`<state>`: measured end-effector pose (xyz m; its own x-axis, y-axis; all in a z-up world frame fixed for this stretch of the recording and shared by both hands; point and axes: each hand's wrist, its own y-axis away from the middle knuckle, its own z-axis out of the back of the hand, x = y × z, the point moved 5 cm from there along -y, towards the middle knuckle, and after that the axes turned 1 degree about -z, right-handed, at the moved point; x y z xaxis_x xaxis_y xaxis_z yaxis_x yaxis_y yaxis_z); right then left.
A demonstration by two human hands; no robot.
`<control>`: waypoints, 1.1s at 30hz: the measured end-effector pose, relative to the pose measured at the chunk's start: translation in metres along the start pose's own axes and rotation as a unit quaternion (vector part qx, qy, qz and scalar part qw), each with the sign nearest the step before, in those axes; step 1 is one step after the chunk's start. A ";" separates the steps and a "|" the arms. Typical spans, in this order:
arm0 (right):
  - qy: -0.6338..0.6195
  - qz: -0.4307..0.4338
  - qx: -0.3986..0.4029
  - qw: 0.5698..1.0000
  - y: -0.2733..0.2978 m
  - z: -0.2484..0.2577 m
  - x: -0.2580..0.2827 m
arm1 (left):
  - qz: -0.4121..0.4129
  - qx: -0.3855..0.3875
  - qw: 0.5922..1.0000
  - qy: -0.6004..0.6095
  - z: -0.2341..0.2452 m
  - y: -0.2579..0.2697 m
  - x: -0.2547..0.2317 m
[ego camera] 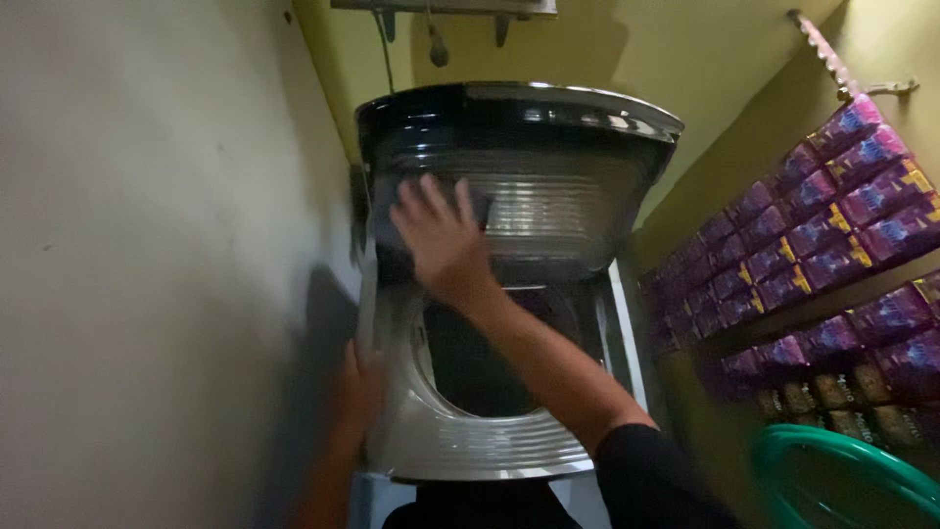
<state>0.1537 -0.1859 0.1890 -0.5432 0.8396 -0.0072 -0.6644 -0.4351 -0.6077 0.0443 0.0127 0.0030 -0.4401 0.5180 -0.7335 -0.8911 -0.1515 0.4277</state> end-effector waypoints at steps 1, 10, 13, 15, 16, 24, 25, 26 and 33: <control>-0.030 0.024 0.012 0.999 0.007 -0.006 0.009 | -0.022 -0.002 1.000 -0.013 0.003 0.005 -0.008; -0.011 -0.141 -0.307 0.941 0.156 0.018 -0.101 | 0.019 -0.031 0.999 -0.016 0.004 0.004 -0.018; 0.043 -0.250 -0.324 0.911 0.137 0.039 -0.127 | 0.021 -0.010 0.999 -0.033 0.001 -0.004 -0.015; 0.107 -0.251 -0.306 0.912 0.101 0.055 -0.129 | 0.065 0.002 0.998 -0.026 0.000 0.006 -0.013; 0.077 -0.227 -0.266 0.934 0.078 0.055 -0.120 | 0.078 -0.004 0.997 -0.018 -0.001 0.009 -0.015; -0.029 0.173 -0.023 0.984 0.006 0.033 -0.002 | 0.048 -0.005 0.999 0.019 -0.015 -0.007 0.008; -0.004 0.131 -0.036 0.991 0.007 0.033 -0.014 | 0.020 -0.009 1.000 0.012 -0.013 -0.008 0.009; 0.023 0.089 -0.046 0.995 0.013 0.034 -0.033 | -0.009 -0.012 1.000 0.006 -0.012 -0.008 0.009; 0.013 -0.135 -0.201 0.970 0.147 0.048 -0.139 | -0.016 -0.040 0.998 -0.039 -0.014 0.000 0.005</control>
<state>0.1077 -0.3821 0.1388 -0.3611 0.9152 0.1789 -0.5246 -0.0408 -0.8503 0.0403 0.0037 -0.0079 -0.4045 0.5869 -0.7014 -0.9117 -0.1986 0.3596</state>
